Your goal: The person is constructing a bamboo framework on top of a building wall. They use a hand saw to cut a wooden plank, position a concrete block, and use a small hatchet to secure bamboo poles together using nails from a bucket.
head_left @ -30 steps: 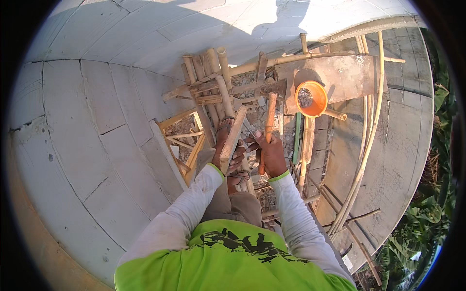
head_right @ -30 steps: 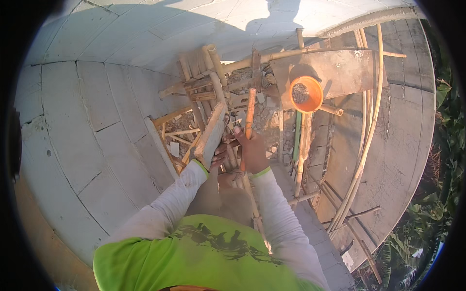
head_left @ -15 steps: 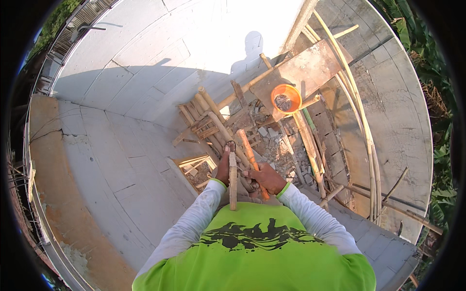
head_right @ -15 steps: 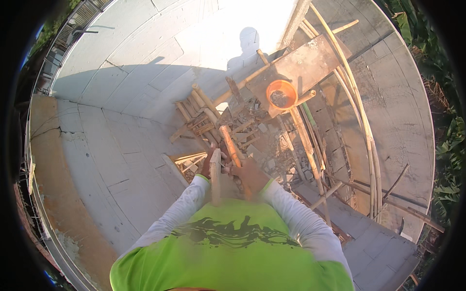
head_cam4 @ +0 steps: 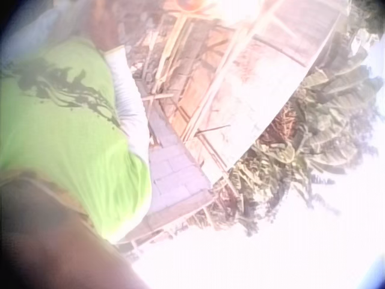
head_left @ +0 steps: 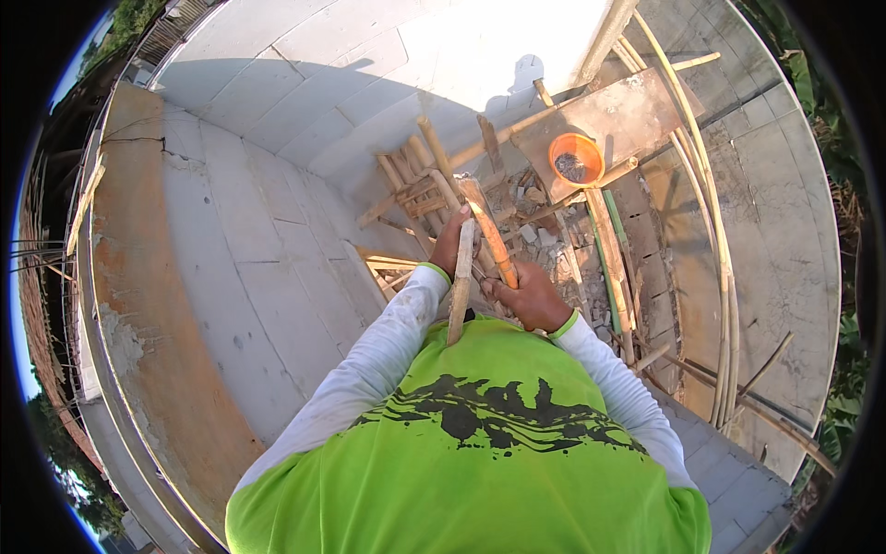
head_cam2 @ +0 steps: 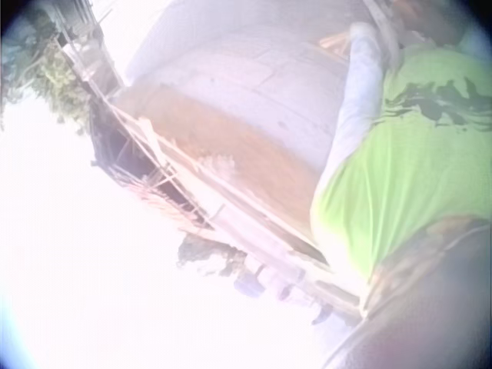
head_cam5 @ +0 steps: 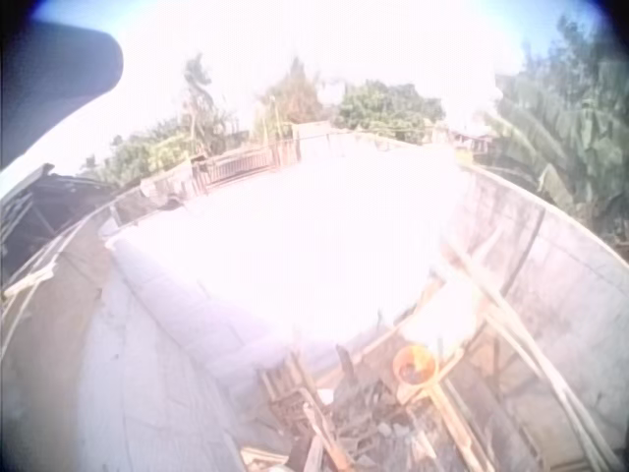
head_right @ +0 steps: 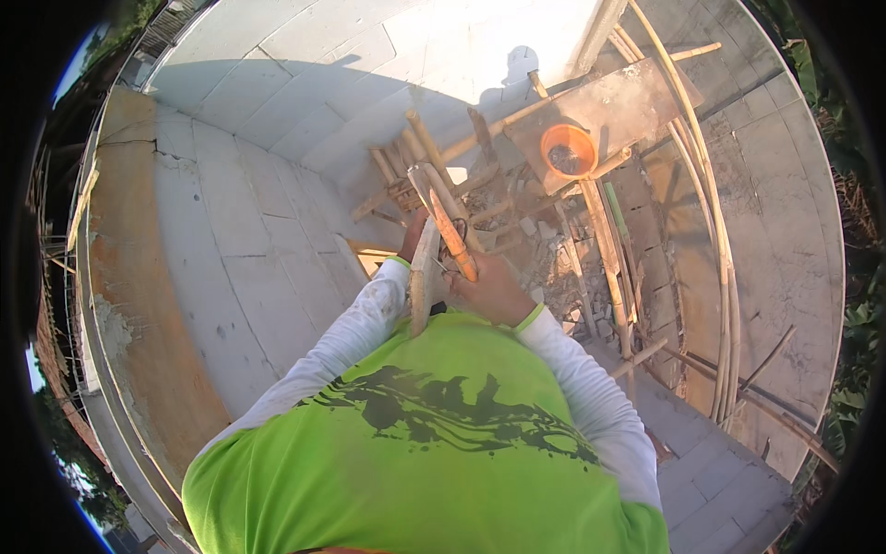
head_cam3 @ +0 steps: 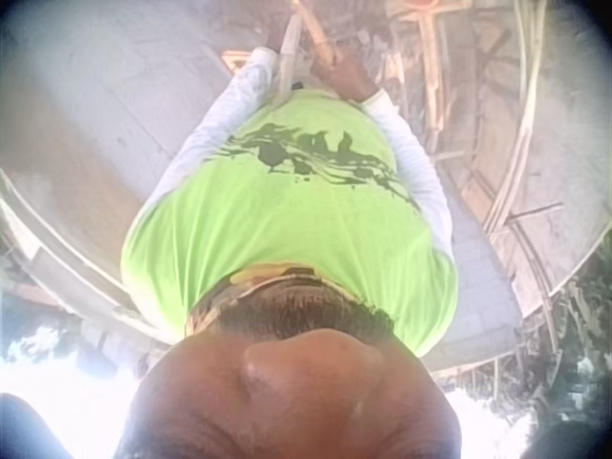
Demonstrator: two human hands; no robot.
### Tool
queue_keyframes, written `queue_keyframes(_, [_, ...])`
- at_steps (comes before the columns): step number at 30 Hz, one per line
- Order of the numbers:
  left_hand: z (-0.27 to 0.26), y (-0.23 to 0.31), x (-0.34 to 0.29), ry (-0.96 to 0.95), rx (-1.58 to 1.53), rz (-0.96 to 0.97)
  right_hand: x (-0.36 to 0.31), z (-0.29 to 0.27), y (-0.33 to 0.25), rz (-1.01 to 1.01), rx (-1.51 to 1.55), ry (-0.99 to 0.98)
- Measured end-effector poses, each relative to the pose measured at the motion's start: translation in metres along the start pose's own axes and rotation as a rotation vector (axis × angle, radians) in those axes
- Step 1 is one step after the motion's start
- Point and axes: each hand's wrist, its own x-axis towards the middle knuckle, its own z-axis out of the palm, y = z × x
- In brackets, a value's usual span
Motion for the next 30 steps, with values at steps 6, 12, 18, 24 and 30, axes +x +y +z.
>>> queue_keyframes(6, [0.009, -0.010, -0.016, -0.032, -0.030, -0.001, -0.009, 0.007, 0.021, -0.209, -0.018, 0.073])
queue_keyframes(12, [0.005, -0.012, -0.009, -0.069, -0.008, 0.014, -0.023, 0.001, 0.019, -0.273, -0.123, 0.047])
queue_keyframes(18, [-0.014, -0.022, -0.008, -0.095, -0.026, 0.026, -0.027, 0.002, 0.041, -0.213, -0.178, 0.022])
queue_keyframes(24, [0.013, -0.021, -0.028, -0.148, 0.001, 0.069, -0.049, -0.007, 0.020, -0.085, 0.007, -0.014])
queue_keyframes(30, [-0.008, -0.025, -0.026, -0.084, 0.140, 0.054, -0.051, 0.000, 0.025, -0.225, 0.054, -0.009])
